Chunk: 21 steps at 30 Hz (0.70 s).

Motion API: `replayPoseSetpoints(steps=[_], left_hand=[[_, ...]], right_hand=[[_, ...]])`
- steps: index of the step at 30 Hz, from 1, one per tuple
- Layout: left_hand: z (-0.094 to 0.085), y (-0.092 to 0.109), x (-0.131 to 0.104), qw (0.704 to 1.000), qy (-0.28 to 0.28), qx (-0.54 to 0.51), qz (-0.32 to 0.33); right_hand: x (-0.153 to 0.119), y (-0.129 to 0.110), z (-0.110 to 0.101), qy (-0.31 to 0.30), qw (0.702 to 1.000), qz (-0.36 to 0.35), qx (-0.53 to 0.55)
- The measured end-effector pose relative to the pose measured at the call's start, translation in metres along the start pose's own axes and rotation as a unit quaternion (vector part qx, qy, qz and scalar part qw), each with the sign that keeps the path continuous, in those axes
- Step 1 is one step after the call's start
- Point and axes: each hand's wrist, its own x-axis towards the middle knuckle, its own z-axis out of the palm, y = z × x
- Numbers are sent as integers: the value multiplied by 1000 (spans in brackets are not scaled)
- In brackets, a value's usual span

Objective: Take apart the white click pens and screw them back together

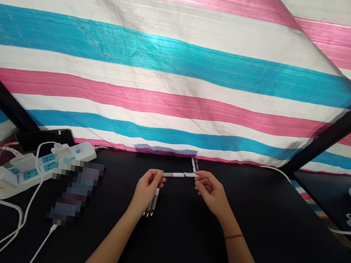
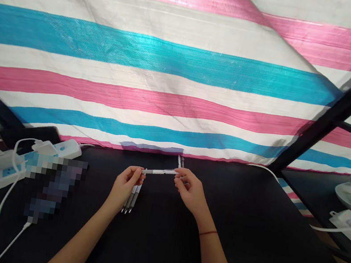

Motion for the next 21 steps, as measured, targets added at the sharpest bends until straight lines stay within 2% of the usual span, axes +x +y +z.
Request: replayPoseSetpoints(steps=[4,9,12,14,16,19,21], left_hand=[[2,0,-1,1000,-19,-21,5],[7,2,-4,999,-32,-13,2],[9,5,-5,999,-33,9,22],[10,8,-7,998,-43,23,31],[11,13,-11,995,-87,42,25],[17,19,-21,975,-209,80,-10],[24,21,-29,959,-270,77,-31]], right_hand=[[0,0,1,0,999,-1,-37],[-1,-2,3,12,994,-43,-103],[-2,-3,6,21,995,-34,-88],[-1,-2,7,42,998,-16,-37],[1,-1,7,72,997,5,41],[4,-3,7,97,985,30,141],[4,-6,7,93,981,38,164]])
